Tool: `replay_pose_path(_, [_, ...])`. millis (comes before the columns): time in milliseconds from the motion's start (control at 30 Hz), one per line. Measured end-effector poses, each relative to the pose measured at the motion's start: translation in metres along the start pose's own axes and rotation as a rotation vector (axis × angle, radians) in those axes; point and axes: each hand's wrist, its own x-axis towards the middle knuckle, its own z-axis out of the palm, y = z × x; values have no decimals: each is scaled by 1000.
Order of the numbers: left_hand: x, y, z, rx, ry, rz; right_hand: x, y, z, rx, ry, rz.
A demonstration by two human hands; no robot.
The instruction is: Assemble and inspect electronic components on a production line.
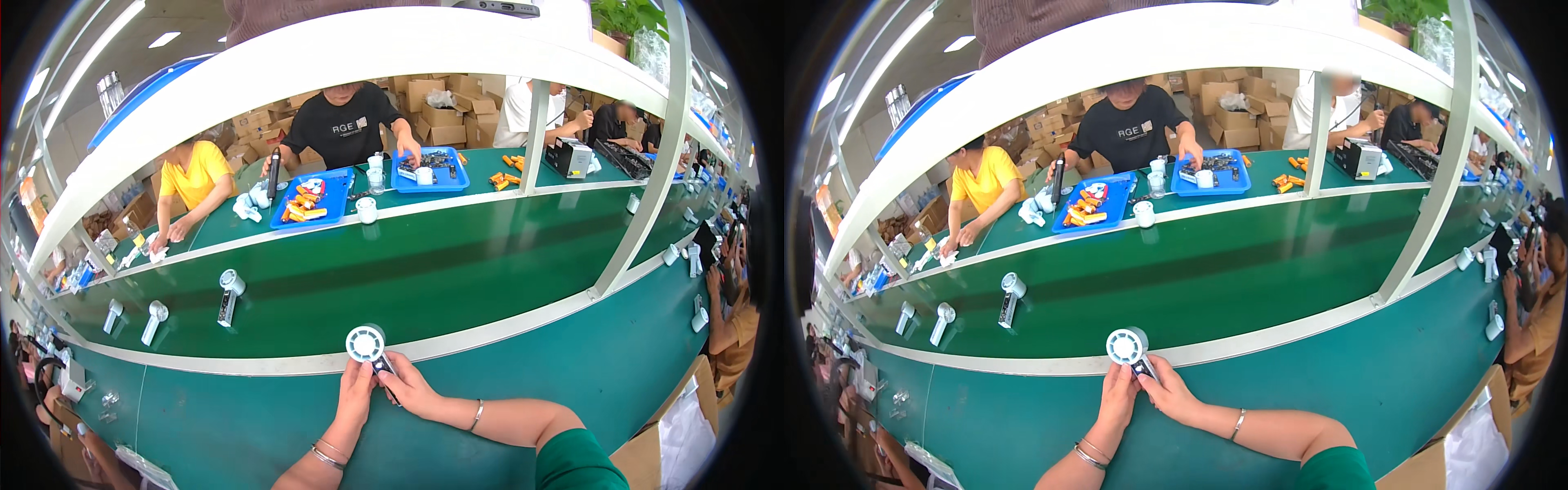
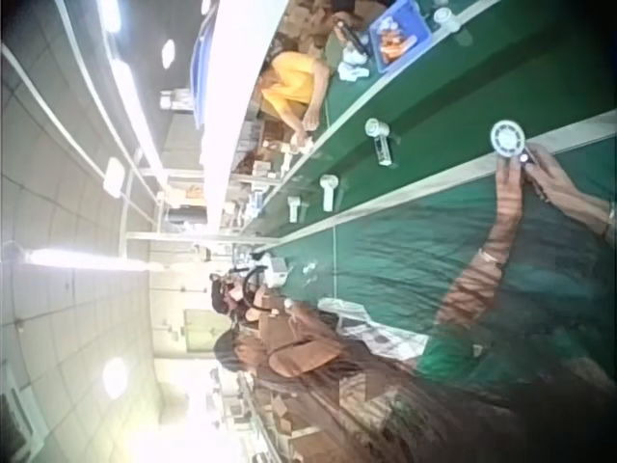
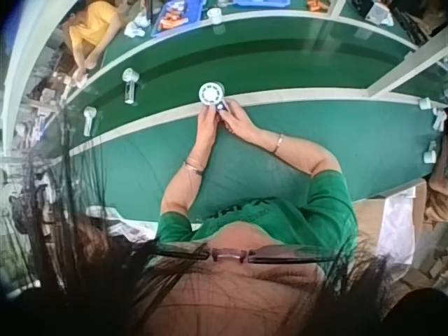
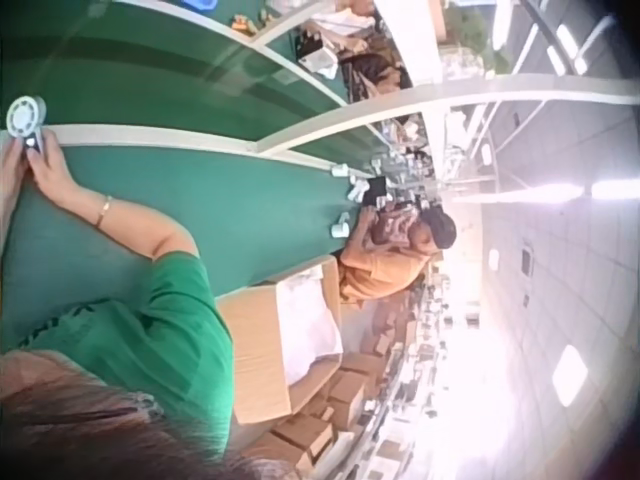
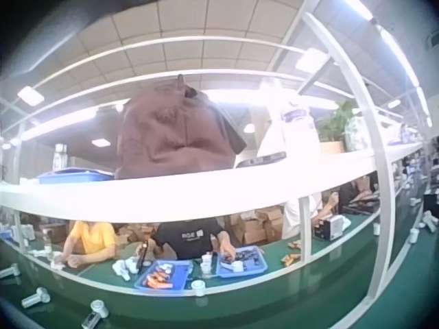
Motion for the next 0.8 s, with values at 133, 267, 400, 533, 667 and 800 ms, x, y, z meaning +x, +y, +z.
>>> replay_pose_path(133, [1,3,2,-9,-23,2,1,0,-1,20,-12,5])
replay_pose_path(267, [3,-3,-3,24,-23,8,1,1,-2,-4,-10,13])
replay_pose_path(400, [2,-4,-3,40,-2,10,1,-2,-1,5,-17,18])
replay_pose_path(533, [3,-4,-4,42,-8,3,1,-2,-2,-25,-19,25])
replay_pose_path(667, [2,-2,-2,36,-7,-4,1,-2,-1,-23,-8,16])
replay_pose_path(800, [3,-2,-2,38,-12,-1,1,0,-2,-23,-9,8])
